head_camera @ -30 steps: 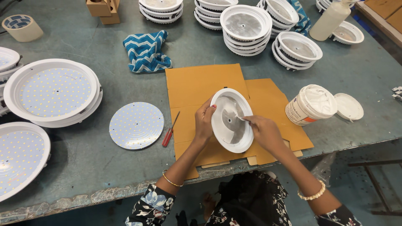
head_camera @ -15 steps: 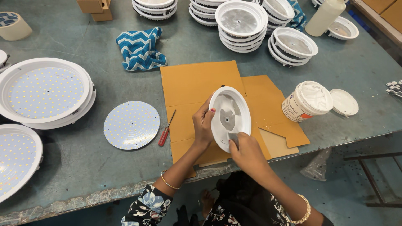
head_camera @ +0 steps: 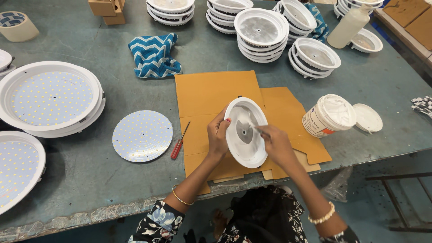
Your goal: The person scoops white compound from a tub and spreads it inside white circular housings using a small metal spatula. They then apply the compound to the back of circular LED panels and place them into the housings. The person repeats this process for several units, stacking finished assemblies on the table.
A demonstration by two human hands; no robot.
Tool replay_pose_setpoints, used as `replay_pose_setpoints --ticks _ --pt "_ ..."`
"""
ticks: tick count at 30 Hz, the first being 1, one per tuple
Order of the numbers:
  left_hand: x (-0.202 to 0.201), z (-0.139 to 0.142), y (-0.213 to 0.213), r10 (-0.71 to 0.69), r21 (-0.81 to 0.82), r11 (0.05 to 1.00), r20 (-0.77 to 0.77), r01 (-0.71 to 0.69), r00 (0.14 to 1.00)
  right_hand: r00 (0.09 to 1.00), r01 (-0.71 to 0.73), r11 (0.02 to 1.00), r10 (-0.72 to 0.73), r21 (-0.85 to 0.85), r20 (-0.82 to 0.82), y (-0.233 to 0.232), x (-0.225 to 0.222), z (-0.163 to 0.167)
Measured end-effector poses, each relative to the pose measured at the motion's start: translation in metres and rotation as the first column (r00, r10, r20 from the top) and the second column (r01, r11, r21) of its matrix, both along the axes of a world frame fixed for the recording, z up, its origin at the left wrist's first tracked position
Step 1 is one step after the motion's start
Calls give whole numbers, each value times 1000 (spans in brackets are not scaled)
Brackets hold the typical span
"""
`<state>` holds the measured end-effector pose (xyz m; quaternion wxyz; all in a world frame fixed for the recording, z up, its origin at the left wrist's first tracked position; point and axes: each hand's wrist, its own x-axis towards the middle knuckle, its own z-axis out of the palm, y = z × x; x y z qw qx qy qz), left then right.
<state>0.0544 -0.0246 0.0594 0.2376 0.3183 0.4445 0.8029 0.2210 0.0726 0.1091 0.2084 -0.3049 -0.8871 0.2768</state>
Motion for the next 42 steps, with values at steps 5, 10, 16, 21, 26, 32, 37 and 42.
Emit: replay_pose_setpoints --ticks 5,10,16,21,26,32,37,42 --pt "-1 -3 -1 9 8 1000 -3 -9 1000 999 -20 998 22 -59 35 -48 21 3" --pt "-1 -4 -1 12 15 1000 -22 -12 1000 998 9 991 -2 -130 57 -48 22 17" --pt "-1 -3 -1 14 13 1000 -35 -13 999 986 83 979 -54 185 -156 5 -25 4" --pt "1 -6 -1 24 52 998 -20 -23 1000 976 207 904 -217 374 -17 -25 -27 -35" --pt "2 -7 0 38 41 998 -19 -37 999 979 188 949 -201 252 27 -27 -1 -38" --pt "2 -5 -1 35 36 999 -29 -34 999 948 306 949 -311 80 68 13 -11 -14" --pt "2 -5 -2 2 15 1000 -7 -1 1000 939 328 945 -325 -4 114 24 -48 1" --pt "3 -8 0 -18 85 996 -20 20 1000 974 213 972 -204 -94 101 29 -69 29"
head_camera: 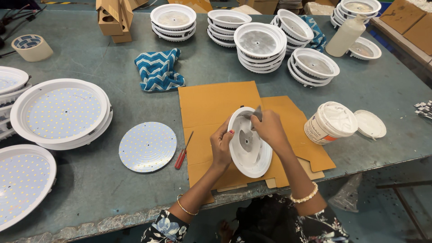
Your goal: The person scoops white compound from a tub and spreads it inside white circular housings using a small metal spatula. They then apply the compound to the back of circular LED panels and place them into the housings. The person repeats this process for several units, stacking finished assemblies on the table.
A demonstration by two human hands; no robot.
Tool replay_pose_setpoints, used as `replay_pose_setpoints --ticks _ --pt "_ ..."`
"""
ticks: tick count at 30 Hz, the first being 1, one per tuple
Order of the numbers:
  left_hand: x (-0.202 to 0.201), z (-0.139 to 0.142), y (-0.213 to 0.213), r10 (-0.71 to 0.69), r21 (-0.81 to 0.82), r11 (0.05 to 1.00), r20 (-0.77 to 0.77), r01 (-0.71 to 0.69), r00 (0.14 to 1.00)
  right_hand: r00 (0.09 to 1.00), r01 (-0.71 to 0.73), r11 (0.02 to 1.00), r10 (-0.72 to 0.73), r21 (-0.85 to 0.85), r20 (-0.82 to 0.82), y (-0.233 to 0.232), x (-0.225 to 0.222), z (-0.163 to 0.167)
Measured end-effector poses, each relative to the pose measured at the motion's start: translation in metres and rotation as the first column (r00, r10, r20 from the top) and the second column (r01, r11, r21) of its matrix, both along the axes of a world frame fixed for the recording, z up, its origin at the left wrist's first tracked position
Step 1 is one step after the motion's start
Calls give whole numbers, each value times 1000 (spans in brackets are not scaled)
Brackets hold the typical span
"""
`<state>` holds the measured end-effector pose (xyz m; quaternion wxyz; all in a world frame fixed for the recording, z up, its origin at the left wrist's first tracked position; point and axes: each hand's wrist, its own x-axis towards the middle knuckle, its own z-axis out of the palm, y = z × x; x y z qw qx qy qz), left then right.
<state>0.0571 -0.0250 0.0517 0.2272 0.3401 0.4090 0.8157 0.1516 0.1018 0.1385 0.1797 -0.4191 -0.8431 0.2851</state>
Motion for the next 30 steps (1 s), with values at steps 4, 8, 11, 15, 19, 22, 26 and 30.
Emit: replay_pose_setpoints --ticks 4,8,11,15,19,22,26,30 --pt "0 1 0 6 -1 1000 -15 -7 1000 987 -161 981 158 109 38 -14 -1 5" --pt "0 3 0 13 -36 999 -14 -14 1000 984 -160 977 169 138 -59 -13 25 -2" --pt "1 4 2 20 -33 999 -2 -20 1000 994 -27 992 40 126 -100 -5 42 -13" --pt "-1 0 3 11 -46 999 20 -10 1000 999 7 993 -2 120 -41 -2 31 -25" --pt "-9 -7 3 0 -19 1000 27 1 1000 988 -77 987 94 139 -123 -12 11 -16" --pt "-14 -12 2 -16 -46 999 43 18 999 970 -199 952 224 232 -90 -29 5 -6" --pt "-19 -16 0 -24 -79 996 43 28 999 817 -504 778 570 375 -85 -57 16 -1" --pt "-22 -15 -1 -27 -52 998 49 30 998 734 -648 689 678 326 27 -73 45 -4"
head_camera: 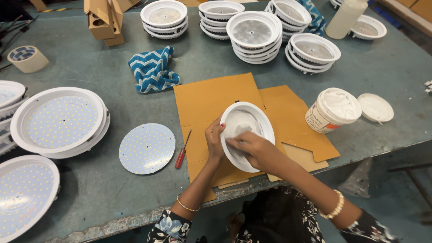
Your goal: The person scoops white compound from a tub and spreads it inside white circular housings using a small metal spatula. They then apply the compound to the back of circular LED panels and place them into the housings. The person repeats this process for several units, stacking finished assemblies on the table.
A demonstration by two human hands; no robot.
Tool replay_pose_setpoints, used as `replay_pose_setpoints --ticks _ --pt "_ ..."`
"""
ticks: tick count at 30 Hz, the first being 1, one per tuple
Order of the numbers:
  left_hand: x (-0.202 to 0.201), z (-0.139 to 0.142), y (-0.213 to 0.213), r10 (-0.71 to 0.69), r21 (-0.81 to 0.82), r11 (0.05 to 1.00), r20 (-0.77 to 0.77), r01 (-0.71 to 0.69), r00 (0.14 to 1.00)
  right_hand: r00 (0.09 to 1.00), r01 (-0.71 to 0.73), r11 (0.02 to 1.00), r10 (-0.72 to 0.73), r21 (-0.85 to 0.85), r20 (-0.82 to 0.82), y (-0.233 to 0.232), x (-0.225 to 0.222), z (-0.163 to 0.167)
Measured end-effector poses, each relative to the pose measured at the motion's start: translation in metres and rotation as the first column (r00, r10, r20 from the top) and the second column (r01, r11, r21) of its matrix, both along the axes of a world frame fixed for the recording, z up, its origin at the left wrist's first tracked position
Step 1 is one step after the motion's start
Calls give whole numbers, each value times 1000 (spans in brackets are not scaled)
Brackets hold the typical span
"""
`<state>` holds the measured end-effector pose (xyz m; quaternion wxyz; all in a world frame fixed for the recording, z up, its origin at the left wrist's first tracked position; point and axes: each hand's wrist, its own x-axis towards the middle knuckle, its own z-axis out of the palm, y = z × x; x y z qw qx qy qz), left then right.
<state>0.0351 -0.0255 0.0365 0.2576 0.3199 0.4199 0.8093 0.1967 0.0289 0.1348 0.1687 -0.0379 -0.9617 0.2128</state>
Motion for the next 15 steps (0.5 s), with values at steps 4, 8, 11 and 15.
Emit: replay_pose_setpoints --ticks 4,8,11,15 --pt "-1 2 -1 1 -5 1000 2 -1 1000 984 -175 984 175 -34 9 4 36 -5" --pt "-2 4 0 -5 6 1000 18 5 1000 997 -72 988 77 -138 30 21 54 -14" --pt "-4 5 -1 -2 1 1000 -8 2 1000 990 138 974 -140 -181 -1 40 42 -18" --pt "-4 4 -3 3 -17 1000 -21 -4 1000 954 202 970 -226 -134 -198 54 -4 -21"
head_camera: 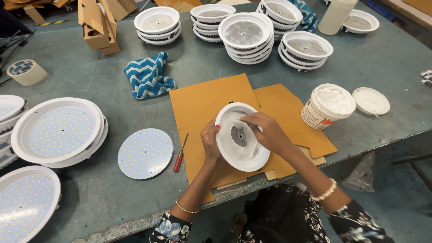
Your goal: The person scoops white compound from a tub and spreads it inside white circular housings using a small metal spatula. They then apply the compound to the back of circular LED panels and place them into the housings. The person repeats this process for several units, stacking finished assemblies on the table.
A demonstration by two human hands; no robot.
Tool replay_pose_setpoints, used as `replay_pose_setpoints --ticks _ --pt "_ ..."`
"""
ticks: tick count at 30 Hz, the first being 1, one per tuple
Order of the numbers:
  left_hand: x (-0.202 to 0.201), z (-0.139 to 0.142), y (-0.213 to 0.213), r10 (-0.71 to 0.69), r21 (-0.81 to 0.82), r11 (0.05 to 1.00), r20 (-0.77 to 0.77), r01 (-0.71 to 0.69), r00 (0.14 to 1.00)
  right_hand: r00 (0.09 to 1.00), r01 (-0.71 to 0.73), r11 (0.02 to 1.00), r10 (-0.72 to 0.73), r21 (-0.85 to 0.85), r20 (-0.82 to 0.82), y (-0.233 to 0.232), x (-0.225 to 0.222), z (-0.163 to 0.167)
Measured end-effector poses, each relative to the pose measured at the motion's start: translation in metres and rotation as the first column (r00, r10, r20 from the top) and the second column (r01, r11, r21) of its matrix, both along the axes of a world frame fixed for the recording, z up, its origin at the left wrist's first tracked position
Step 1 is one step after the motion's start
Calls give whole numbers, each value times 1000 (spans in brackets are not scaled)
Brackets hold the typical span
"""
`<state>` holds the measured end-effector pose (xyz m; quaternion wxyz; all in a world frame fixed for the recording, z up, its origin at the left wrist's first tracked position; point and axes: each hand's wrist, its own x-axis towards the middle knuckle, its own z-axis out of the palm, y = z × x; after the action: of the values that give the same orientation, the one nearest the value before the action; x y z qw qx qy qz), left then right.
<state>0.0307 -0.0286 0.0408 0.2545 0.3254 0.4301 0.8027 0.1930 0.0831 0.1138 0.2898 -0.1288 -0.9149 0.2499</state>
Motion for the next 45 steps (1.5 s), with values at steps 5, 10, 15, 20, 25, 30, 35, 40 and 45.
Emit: replay_pose_setpoints --ticks 5,10,15,20,25,30,35,40,45 --pt "0 -1 1 10 9 1000 1 -10 1000 1000 31 996 -31 80 2 -39 0 -8" --pt "1 -3 2 34 8 999 -2 -34 999 998 -62 992 60 110 19 -79 43 -15" --pt "1 -4 2 12 6 1000 8 -12 1000 992 114 991 -109 -68 68 -29 31 -12" --pt "2 -6 2 19 2 1000 19 -19 1000 976 213 973 -208 -94 65 1 -2 -12" --pt "1 -9 5 40 -26 999 23 -39 999 992 125 992 -124 -31 30 -60 30 -18" --pt "2 -9 4 17 3 1000 31 -17 999 982 128 970 -94 -207 163 -63 51 -14" --pt "2 -5 1 26 -46 999 16 -25 1000 963 261 963 -256 -63 88 -8 21 -15" --pt "3 -2 1 25 -2 1000 22 -25 999 958 269 963 -267 -4 102 -27 30 -22" --pt "4 -4 1 31 -26 999 33 -30 999 933 292 953 -265 -77 245 -80 54 -13"
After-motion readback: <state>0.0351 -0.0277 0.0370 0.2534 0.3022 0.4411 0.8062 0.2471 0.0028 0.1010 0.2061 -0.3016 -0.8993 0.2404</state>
